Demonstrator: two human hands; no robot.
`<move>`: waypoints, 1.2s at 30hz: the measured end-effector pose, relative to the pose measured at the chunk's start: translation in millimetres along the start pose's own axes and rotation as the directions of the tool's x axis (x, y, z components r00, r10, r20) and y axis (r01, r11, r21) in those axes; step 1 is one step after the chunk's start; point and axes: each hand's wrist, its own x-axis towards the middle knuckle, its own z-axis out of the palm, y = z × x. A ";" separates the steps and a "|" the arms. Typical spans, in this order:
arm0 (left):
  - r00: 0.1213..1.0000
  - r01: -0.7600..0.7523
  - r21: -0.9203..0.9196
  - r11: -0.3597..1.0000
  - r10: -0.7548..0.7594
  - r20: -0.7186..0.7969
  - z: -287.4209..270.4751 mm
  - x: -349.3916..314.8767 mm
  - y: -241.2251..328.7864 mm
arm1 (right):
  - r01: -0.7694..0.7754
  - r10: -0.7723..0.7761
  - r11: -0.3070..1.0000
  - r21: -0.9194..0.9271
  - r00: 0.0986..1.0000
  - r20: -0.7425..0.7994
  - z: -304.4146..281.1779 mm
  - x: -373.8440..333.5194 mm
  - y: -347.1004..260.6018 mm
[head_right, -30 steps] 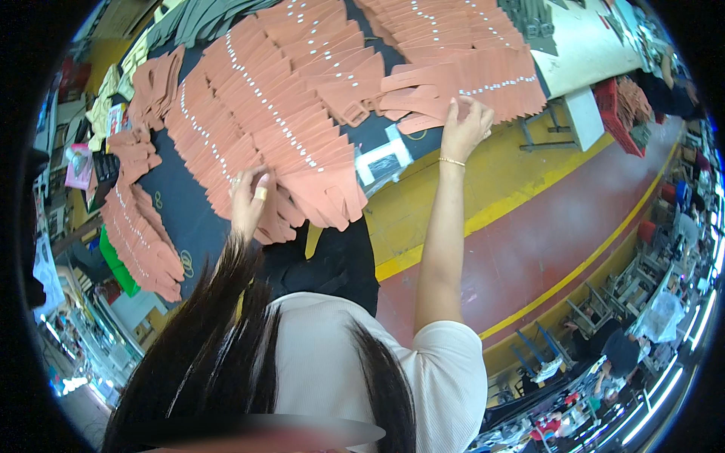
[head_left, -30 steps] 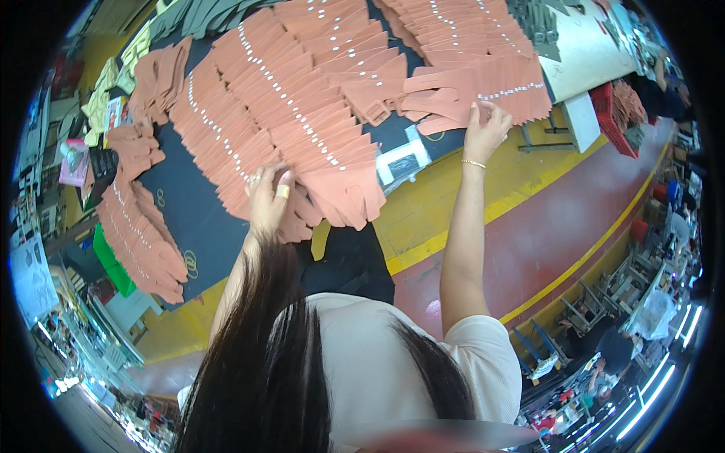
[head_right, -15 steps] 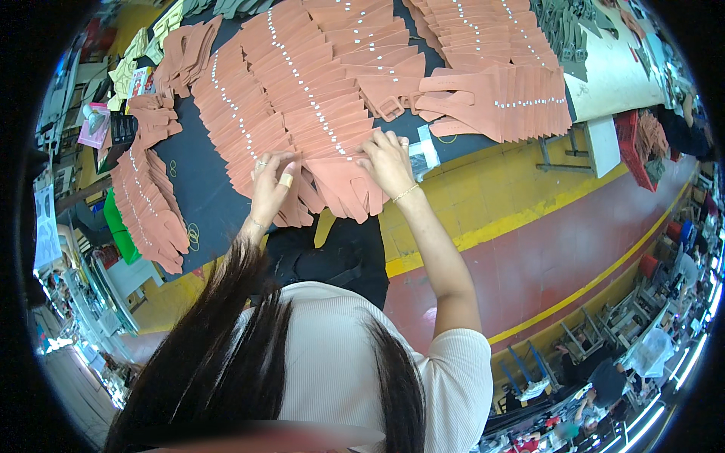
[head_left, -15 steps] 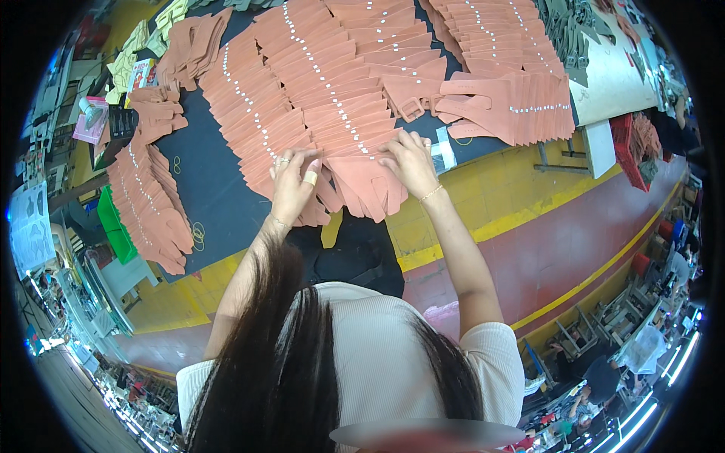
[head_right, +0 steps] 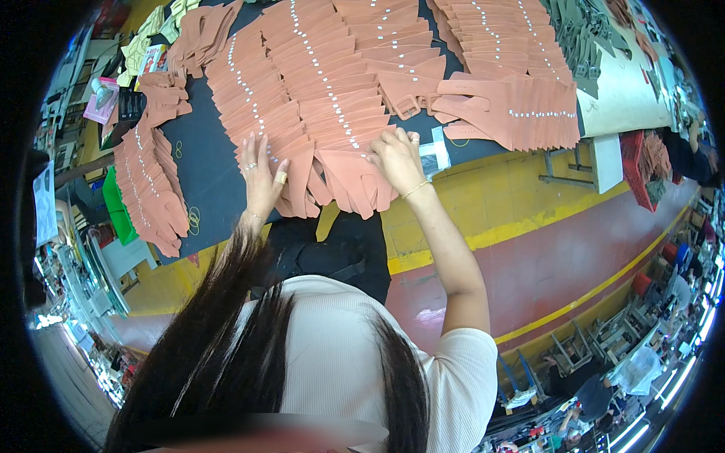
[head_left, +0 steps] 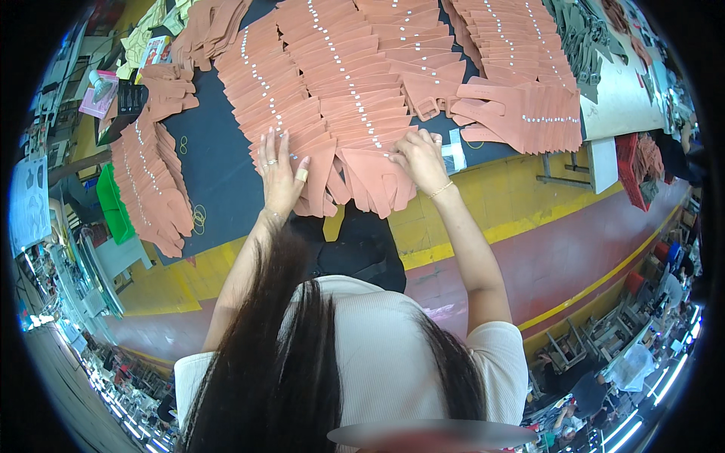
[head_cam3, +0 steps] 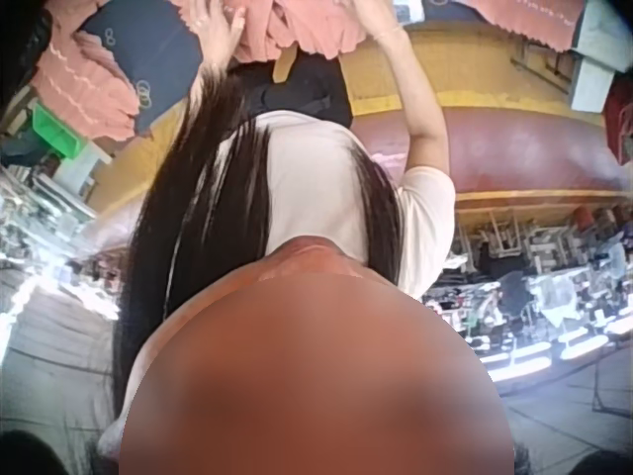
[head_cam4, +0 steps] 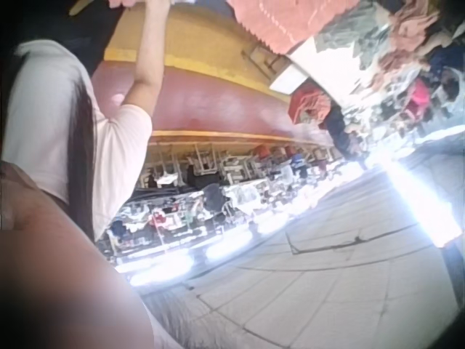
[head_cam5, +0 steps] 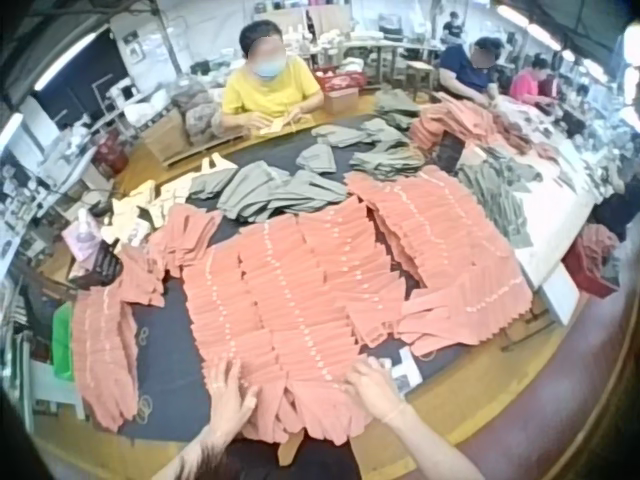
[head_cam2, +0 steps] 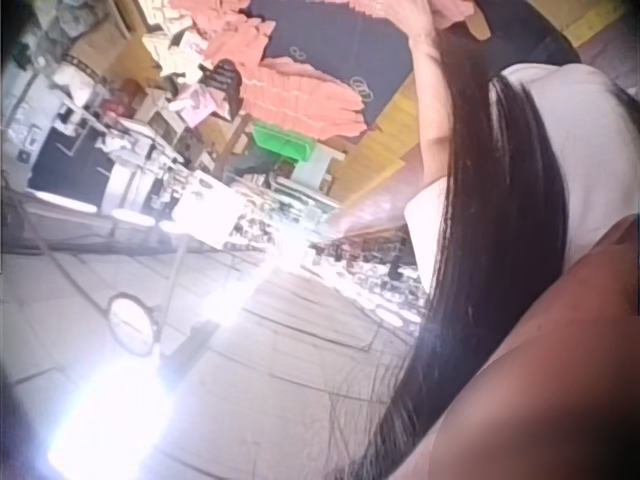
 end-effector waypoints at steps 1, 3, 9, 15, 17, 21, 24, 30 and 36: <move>1.000 0.002 0.042 0.999 -0.003 0.015 4.6 -1.5 -4.7 | 0.009 -0.009 1.000 0.012 1.000 0.009 -1.3 -0.8 -0.7; 1.000 -0.015 0.120 0.993 0.012 0.028 13.9 -2.9 -13.8 | 0.017 -0.018 0.999 0.042 0.999 0.031 -6.1 -3.5 -2.4; 0.999 -0.026 0.179 0.983 0.022 0.027 31.9 -6.0 -28.0 | 0.103 -0.132 0.962 0.251 0.986 0.099 -35.8 -19.6 -14.2; 0.999 -0.020 0.187 0.982 0.013 0.039 34.0 -5.1 -29.1 | -0.044 0.150 0.839 0.542 0.977 -0.153 -72.9 -35.4 7.6; 0.999 -0.034 0.195 0.980 0.026 0.042 33.3 -3.8 -28.3 | -0.046 0.295 0.784 0.619 0.905 -0.307 -73.9 -34.8 36.4; 0.998 -0.035 0.189 0.981 0.023 0.064 30.5 -3.9 -25.6 | -0.011 0.600 0.674 0.738 0.590 -0.540 -53.7 -25.1 98.1; 0.998 -0.051 0.213 0.976 0.041 0.053 29.1 -3.1 -25.1 | -0.172 0.669 0.723 0.669 0.412 -0.618 -47.7 -22.3 131.1; 0.998 -0.041 0.207 0.978 0.030 0.055 29.6 -2.4 -24.1 | -0.458 0.682 0.711 0.533 0.263 -0.682 -56.5 -27.7 150.5; 0.997 -0.053 0.212 0.976 0.041 0.060 31.3 -2.1 -27.1 | -0.531 0.712 0.664 0.526 0.233 -0.663 -63.7 -25.6 161.3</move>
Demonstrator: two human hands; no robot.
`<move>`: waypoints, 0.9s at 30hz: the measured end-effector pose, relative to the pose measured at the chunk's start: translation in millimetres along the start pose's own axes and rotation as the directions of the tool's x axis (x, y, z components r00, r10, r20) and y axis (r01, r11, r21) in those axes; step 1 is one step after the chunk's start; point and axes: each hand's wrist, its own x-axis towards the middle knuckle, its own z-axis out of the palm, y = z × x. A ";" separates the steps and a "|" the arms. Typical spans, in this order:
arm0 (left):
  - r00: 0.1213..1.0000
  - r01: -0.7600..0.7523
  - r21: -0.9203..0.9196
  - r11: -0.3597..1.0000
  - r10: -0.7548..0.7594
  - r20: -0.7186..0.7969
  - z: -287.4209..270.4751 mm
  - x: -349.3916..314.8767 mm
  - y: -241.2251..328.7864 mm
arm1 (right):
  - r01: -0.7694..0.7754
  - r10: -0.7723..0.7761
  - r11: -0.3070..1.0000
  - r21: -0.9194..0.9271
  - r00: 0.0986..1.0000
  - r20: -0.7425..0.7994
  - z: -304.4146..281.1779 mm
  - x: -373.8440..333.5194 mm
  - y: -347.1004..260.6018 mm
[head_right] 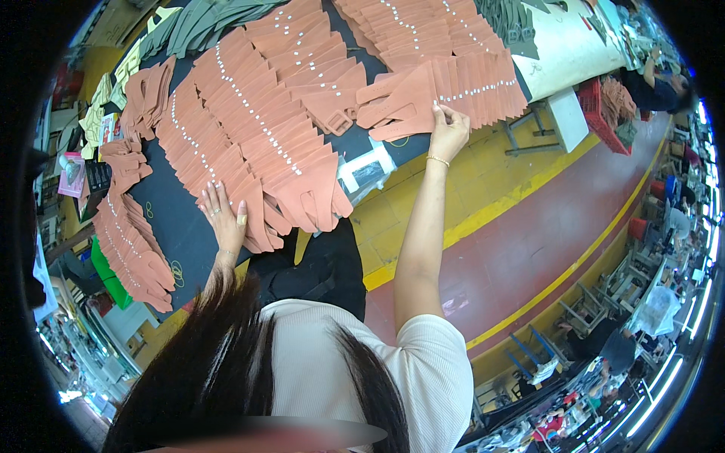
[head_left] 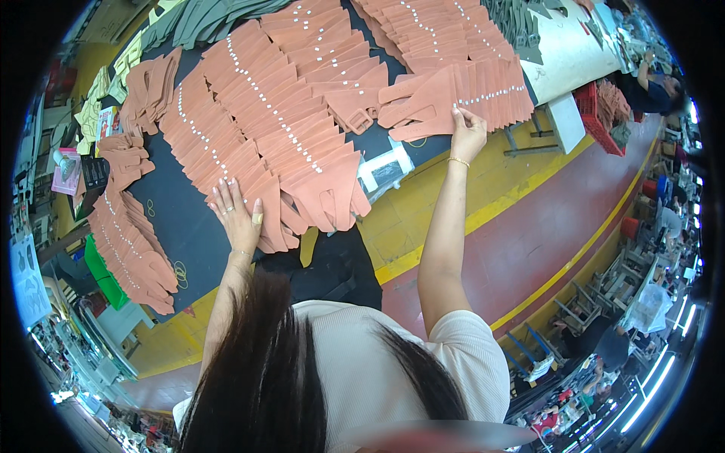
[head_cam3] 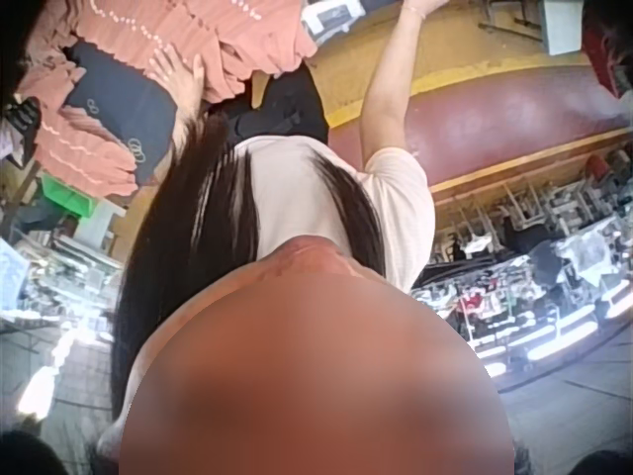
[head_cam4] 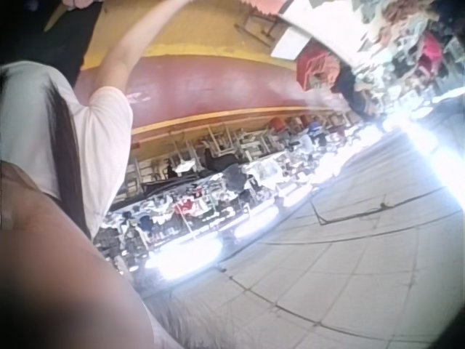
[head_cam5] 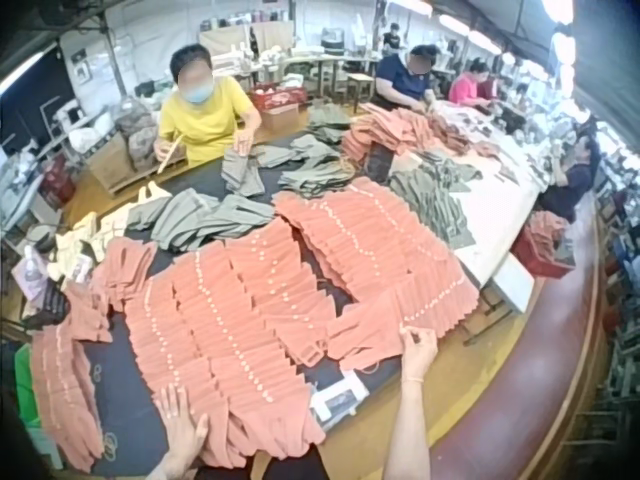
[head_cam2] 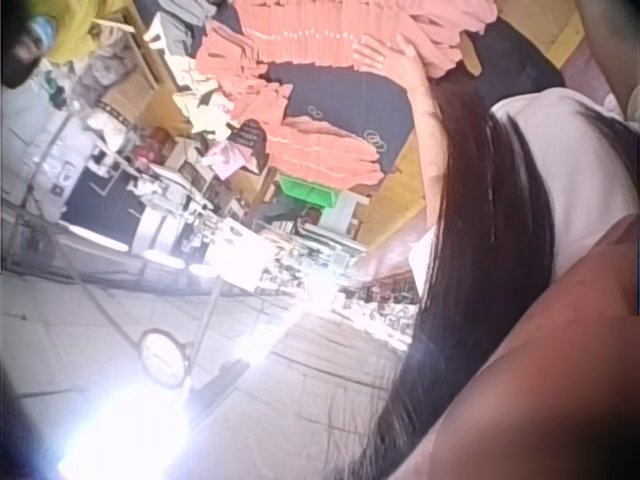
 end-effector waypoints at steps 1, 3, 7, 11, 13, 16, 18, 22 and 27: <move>1.000 0.000 -0.001 1.000 0.000 0.001 0.7 -0.1 -0.5 | 0.004 -0.004 1.000 0.012 1.000 -0.007 1.7 0.9 1.4; 1.000 0.000 0.000 1.000 0.000 0.002 1.0 -0.2 -1.5 | 0.005 -0.005 1.000 -0.005 1.000 -0.012 3.3 2.0 4.9; 1.000 0.009 -0.021 1.000 -0.008 0.012 -1.0 -0.4 -0.3 | -0.012 0.012 1.000 -0.011 1.000 -0.011 4.4 4.8 12.5; 1.000 0.019 -0.036 0.999 -0.019 0.008 -1.9 -0.4 1.5 | -0.001 0.001 1.000 -0.019 1.000 -0.009 5.0 8.0 15.6; 1.000 0.014 -0.044 0.999 -0.014 -0.012 -0.1 0.2 0.7 | 0.007 -0.007 0.999 -0.051 1.000 -0.010 4.9 7.5 15.9; 1.000 0.005 -0.032 0.999 -0.006 -0.023 2.8 -1.1 -2.7 | 0.077 -0.073 0.984 -0.161 0.997 0.032 5.3 5.3 14.2; 1.000 0.006 -0.032 0.999 -0.007 -0.024 4.2 -0.8 -3.5 | 0.153 -0.153 0.940 -0.307 0.988 0.023 6.6 2.0 10.0; 0.999 0.027 -0.064 0.998 -0.029 -0.024 3.7 -1.8 -1.3 | 0.248 -0.267 0.850 -0.465 0.963 0.027 2.0 -9.0 -5.6; 0.999 0.052 -0.067 0.996 -0.053 -0.007 2.4 -1.2 0.2 | 0.331 -0.309 0.944 -0.014 0.895 0.320 4.3 -44.5 -39.6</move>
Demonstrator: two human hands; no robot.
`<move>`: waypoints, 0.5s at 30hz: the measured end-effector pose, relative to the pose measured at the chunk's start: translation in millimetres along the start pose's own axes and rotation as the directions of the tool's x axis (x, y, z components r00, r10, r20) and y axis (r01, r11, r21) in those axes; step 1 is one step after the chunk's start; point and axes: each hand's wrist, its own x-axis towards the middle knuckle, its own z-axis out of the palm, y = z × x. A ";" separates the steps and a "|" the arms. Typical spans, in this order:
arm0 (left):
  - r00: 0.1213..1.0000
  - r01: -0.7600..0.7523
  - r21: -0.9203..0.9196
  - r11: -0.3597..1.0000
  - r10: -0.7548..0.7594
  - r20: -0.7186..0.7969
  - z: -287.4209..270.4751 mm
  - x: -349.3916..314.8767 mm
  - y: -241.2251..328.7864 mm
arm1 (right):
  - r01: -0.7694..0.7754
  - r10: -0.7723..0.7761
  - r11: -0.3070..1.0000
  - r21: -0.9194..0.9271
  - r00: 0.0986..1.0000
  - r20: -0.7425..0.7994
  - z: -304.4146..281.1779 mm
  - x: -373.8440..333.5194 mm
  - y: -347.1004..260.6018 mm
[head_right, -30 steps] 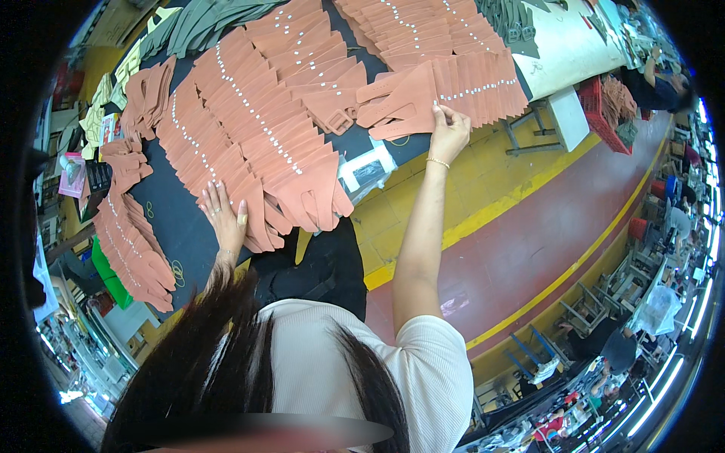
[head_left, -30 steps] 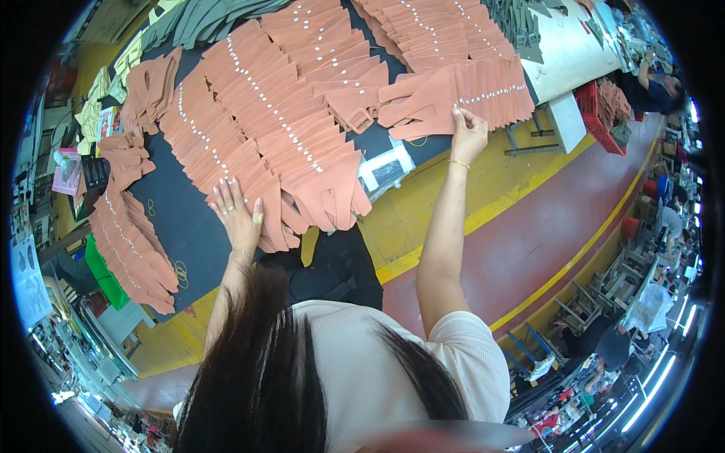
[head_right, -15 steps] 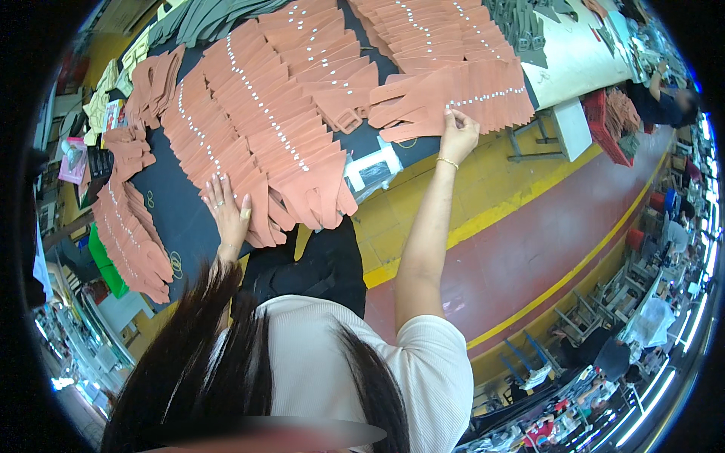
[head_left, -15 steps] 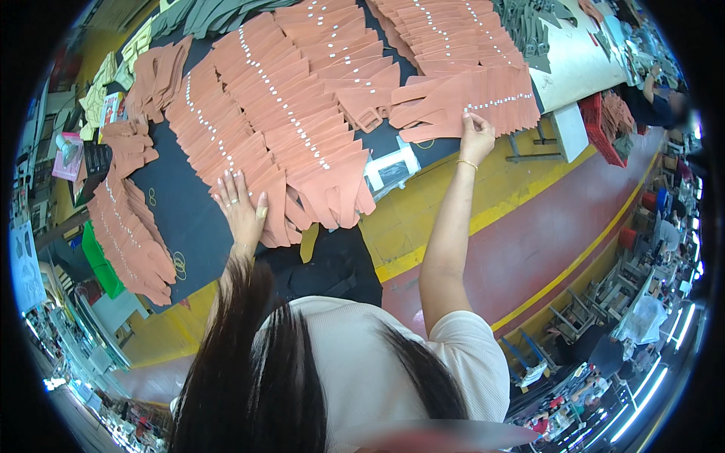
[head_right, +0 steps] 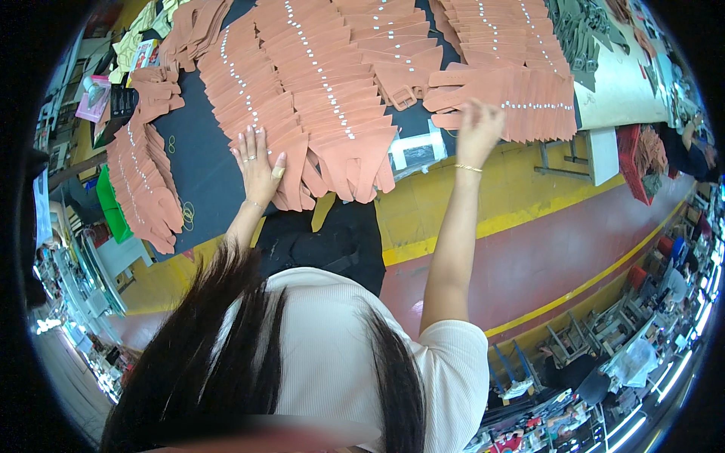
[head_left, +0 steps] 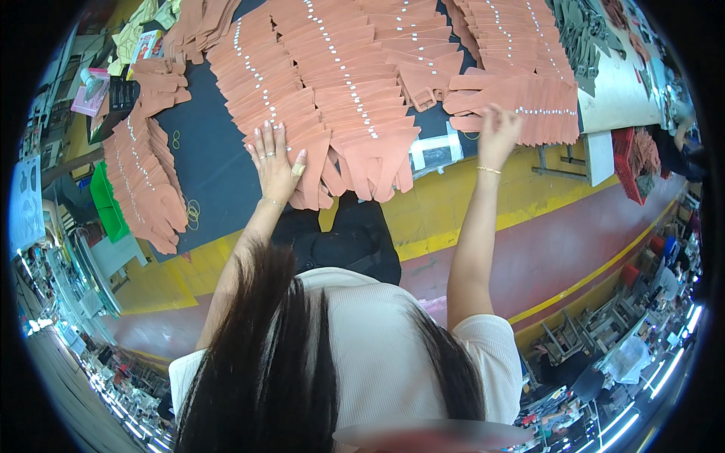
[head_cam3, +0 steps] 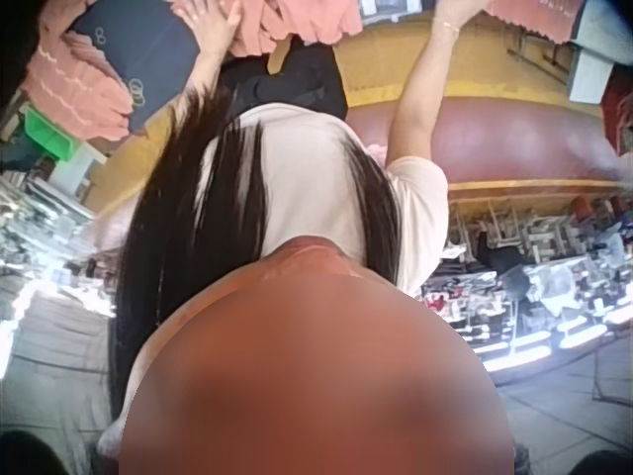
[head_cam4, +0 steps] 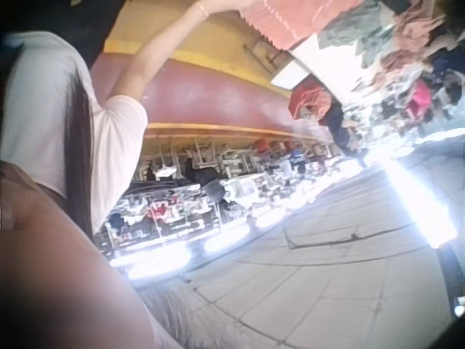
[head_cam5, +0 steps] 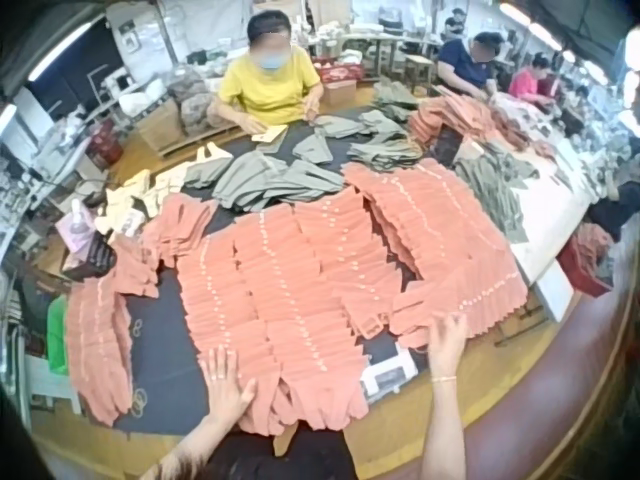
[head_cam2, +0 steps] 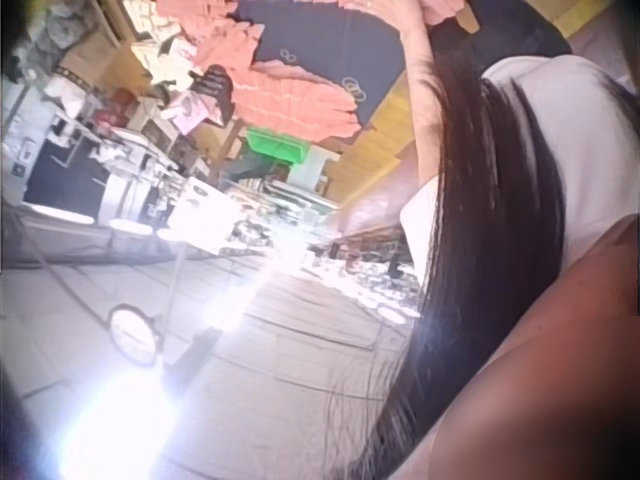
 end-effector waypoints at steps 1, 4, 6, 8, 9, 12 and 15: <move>1.000 -0.002 -0.002 1.000 0.002 -0.005 0.2 -0.3 -0.4 | 0.191 -0.187 0.981 -0.039 0.978 0.093 7.9 -9.0 -11.7; 1.000 -0.013 -0.006 1.000 0.013 -0.019 0.7 -0.6 -1.6 | 0.489 -0.470 0.870 0.054 0.794 0.385 33.8 -41.7 -50.4; 1.000 -0.001 -0.009 1.000 0.001 -0.004 0.0 -0.7 -1.4 | 0.498 -0.455 0.865 0.062 0.727 0.515 42.4 -57.4 -71.5; 0.999 -0.011 -0.046 0.999 0.009 -0.044 -2.5 -1.7 -0.3 | 0.506 -0.434 0.861 0.055 0.673 0.599 46.7 -61.8 -84.9; 0.999 -0.007 -0.063 0.998 0.004 -0.054 -4.3 -2.4 0.5 | 0.509 -0.425 0.859 0.048 0.658 0.622 49.1 -62.1 -89.7; 0.998 -0.010 -0.061 0.998 0.007 -0.055 -10.8 -9.1 2.0 | 0.520 -0.391 0.854 0.021 0.616 0.683 53.7 -61.7 -96.5; 1.000 0.001 -0.031 1.000 -0.002 -0.022 -14.7 -15.5 0.8 | 0.538 -0.410 0.842 0.038 0.592 0.693 56.1 -62.0 -98.3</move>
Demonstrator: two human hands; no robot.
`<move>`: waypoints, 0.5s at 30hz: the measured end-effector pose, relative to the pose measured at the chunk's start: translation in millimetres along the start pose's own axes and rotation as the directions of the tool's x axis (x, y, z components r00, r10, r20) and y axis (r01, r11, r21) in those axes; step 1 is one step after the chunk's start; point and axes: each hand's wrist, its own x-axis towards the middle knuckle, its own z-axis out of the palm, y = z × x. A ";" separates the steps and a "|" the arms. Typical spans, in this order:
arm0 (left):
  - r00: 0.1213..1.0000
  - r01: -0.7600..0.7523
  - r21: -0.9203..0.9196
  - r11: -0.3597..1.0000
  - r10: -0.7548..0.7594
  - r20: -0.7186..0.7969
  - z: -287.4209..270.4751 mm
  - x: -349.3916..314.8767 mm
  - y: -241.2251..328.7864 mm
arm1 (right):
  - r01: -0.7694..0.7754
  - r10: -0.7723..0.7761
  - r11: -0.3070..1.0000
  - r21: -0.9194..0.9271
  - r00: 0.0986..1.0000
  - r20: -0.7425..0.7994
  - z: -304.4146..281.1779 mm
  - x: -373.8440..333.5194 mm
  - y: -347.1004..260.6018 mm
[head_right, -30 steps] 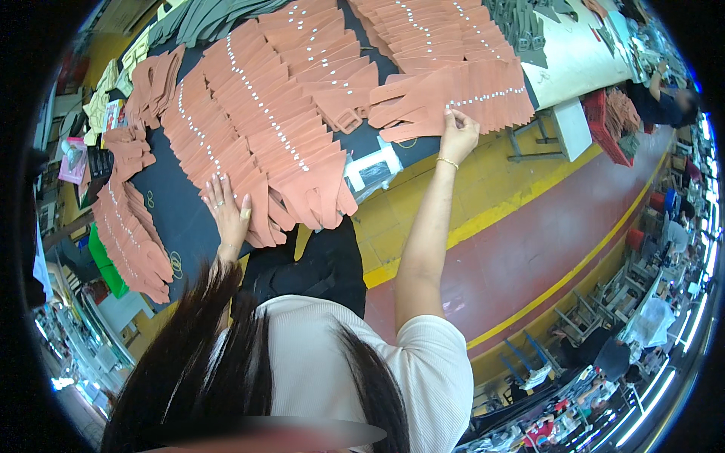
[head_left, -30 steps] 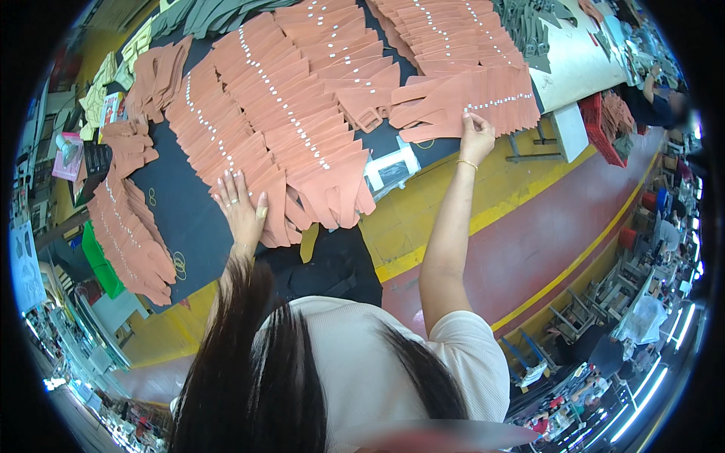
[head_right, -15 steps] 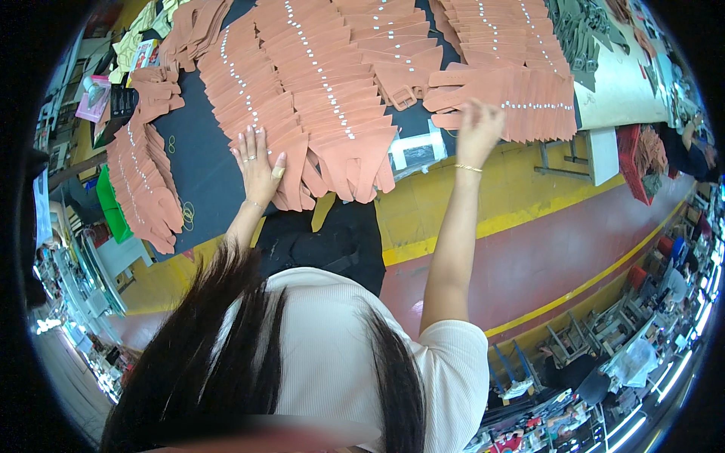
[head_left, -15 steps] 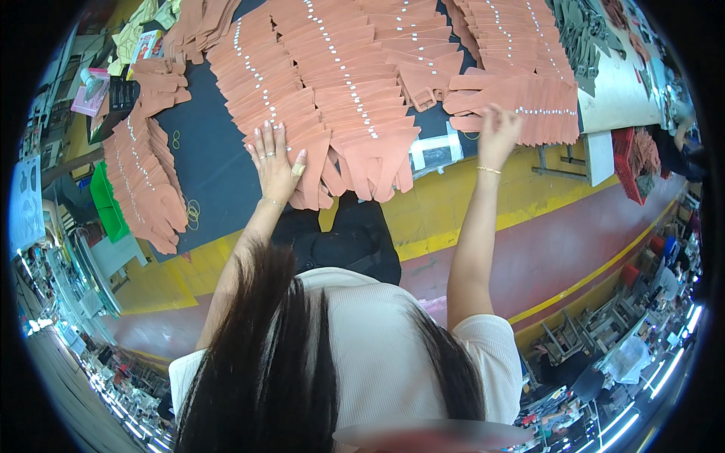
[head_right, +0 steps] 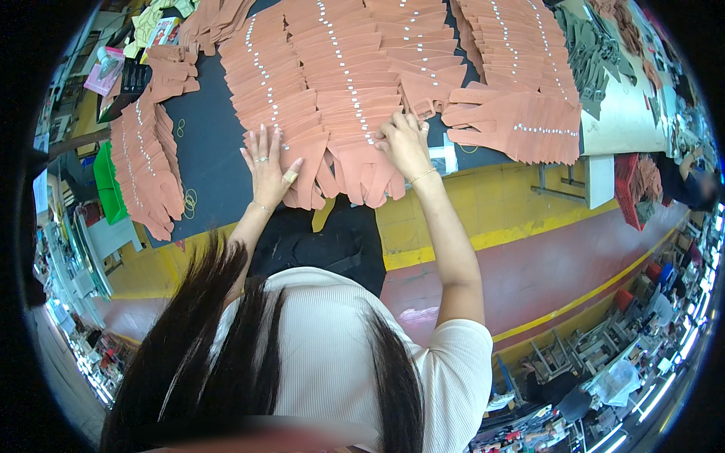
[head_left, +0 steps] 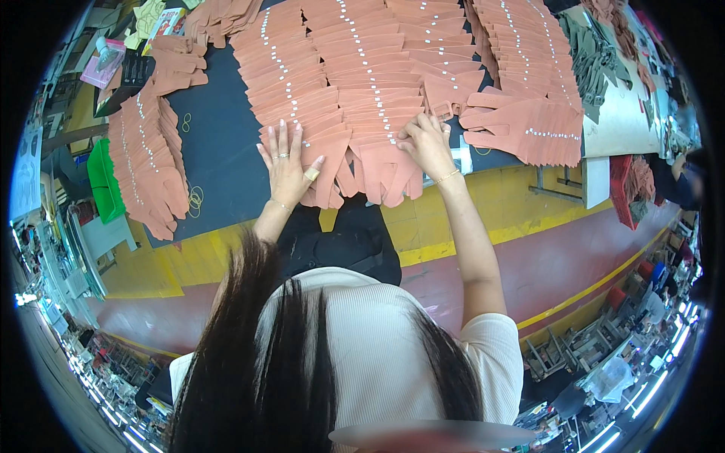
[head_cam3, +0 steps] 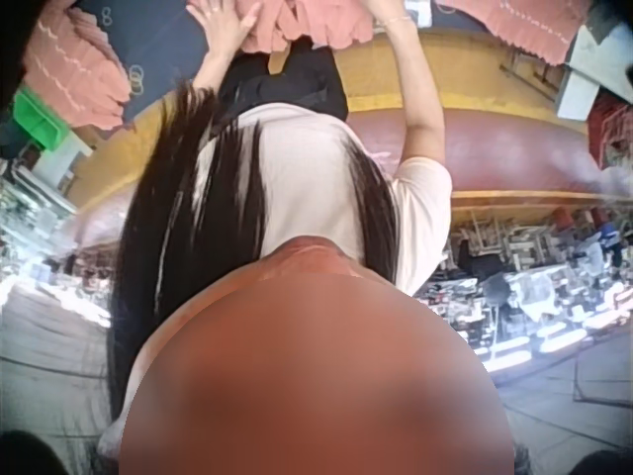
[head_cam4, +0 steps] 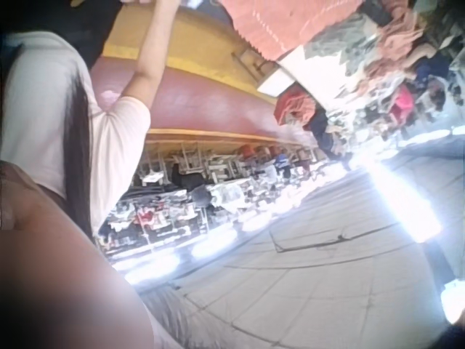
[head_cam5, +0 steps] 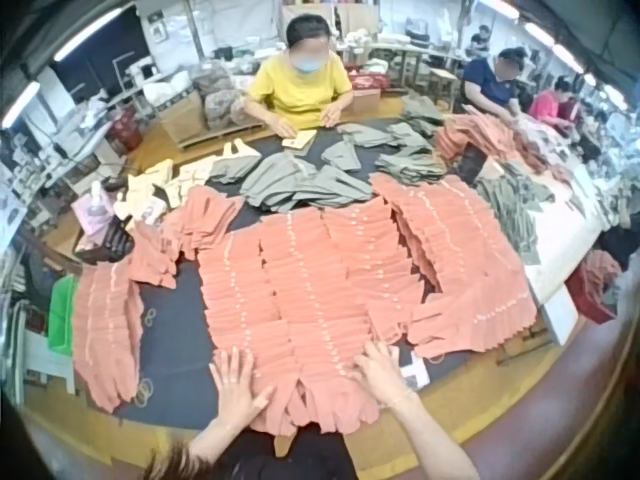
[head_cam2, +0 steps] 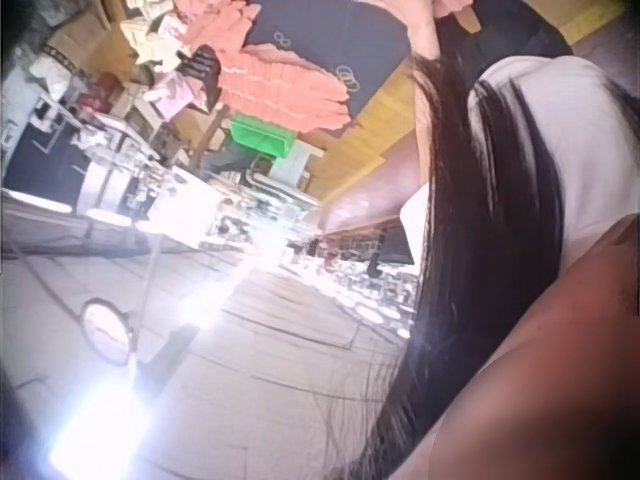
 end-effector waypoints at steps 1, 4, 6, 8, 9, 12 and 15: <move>1.000 0.006 -0.014 1.000 -0.006 0.007 -0.6 -1.4 -0.9 | 0.012 -0.012 1.000 0.005 1.000 -0.006 -0.3 -0.1 -0.7; 1.000 -0.002 -0.042 0.999 0.002 0.002 -0.5 -3.7 -2.9 | 0.030 -0.031 0.999 0.035 0.999 0.035 -6.7 -2.0 -2.9; 1.000 -0.008 -0.055 0.998 0.008 0.006 0.2 -3.6 -3.5 | 0.058 -0.061 0.996 0.063 0.997 0.054 -14.3 -6.2 -6.5; 1.000 0.004 -0.053 0.999 -0.003 0.022 1.2 -3.5 -3.2 | 0.099 -0.103 0.992 0.084 0.993 0.055 -23.7 -13.6 -12.2; 0.999 0.011 -0.052 0.999 -0.010 0.032 1.6 -3.6 -2.9 | 0.136 -0.140 0.986 0.100 0.990 0.029 -29.3 -18.6 -15.4; 0.999 0.007 -0.043 0.999 -0.006 0.040 2.9 -3.4 -2.7 | 0.186 -0.184 0.974 0.132 0.983 -0.028 -48.6 -35.1 -23.8; 1.000 -0.006 -0.027 1.000 0.007 0.025 4.1 -2.7 -3.2 | 0.136 -0.108 0.965 0.224 0.985 -0.134 -68.4 -50.0 -20.7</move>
